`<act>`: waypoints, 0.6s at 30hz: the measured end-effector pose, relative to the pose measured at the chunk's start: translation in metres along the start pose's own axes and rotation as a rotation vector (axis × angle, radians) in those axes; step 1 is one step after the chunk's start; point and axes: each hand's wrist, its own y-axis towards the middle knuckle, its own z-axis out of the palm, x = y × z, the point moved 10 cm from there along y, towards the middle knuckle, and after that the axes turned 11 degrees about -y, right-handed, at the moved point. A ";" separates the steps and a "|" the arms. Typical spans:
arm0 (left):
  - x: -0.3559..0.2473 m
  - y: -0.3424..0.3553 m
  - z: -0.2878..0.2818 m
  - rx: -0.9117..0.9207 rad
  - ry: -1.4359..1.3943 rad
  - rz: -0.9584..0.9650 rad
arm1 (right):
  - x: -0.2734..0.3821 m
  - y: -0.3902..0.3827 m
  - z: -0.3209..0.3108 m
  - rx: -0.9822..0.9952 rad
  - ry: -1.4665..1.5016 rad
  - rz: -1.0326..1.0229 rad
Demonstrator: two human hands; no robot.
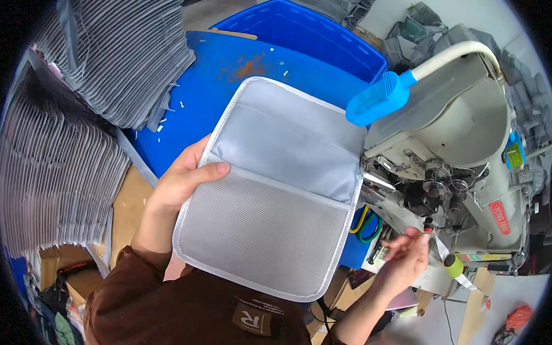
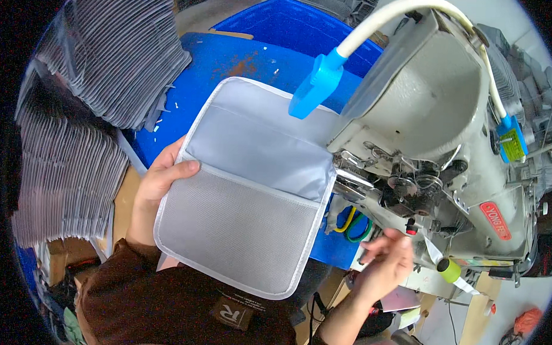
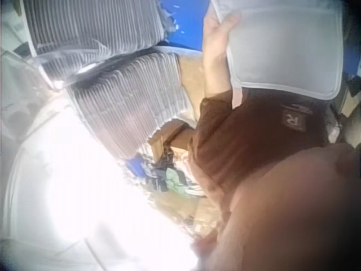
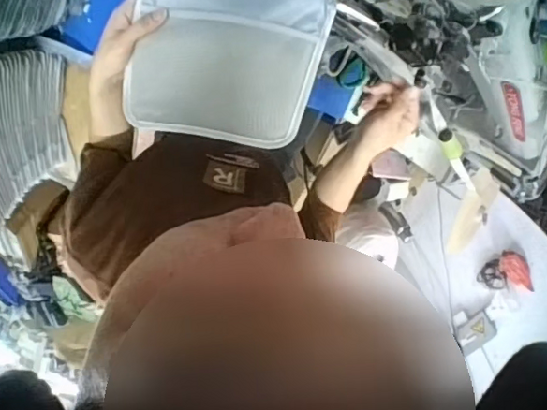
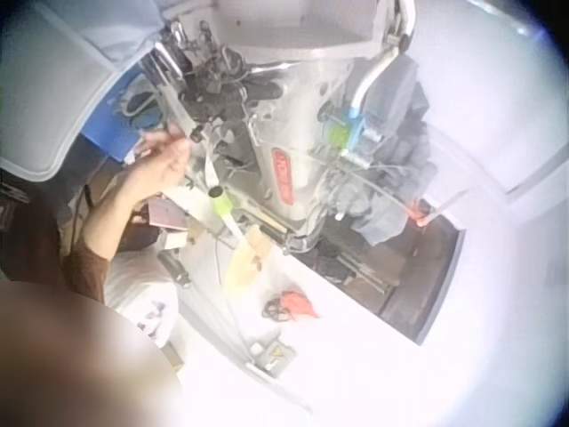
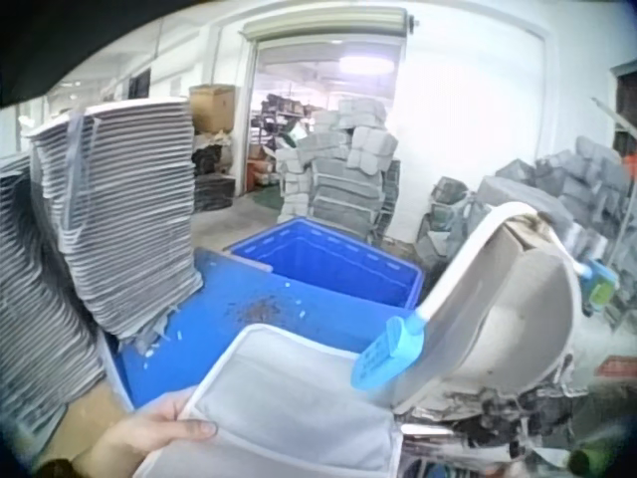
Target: Operating an industrial sewing machine to stitch the edges and trim onto a mesh storage organizer.
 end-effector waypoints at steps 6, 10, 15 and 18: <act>0.005 0.000 -0.005 0.015 -0.003 -0.040 | -0.006 0.004 -0.006 -0.058 0.047 -0.013; 0.005 -0.003 -0.001 0.020 -0.023 -0.058 | -0.009 -0.031 0.086 0.380 0.019 0.084; 0.011 -0.009 -0.010 -0.025 0.038 -0.077 | -0.011 -0.045 0.124 0.421 0.232 0.157; 0.016 -0.014 -0.018 -0.065 0.056 -0.112 | -0.017 -0.049 0.126 0.441 0.345 0.214</act>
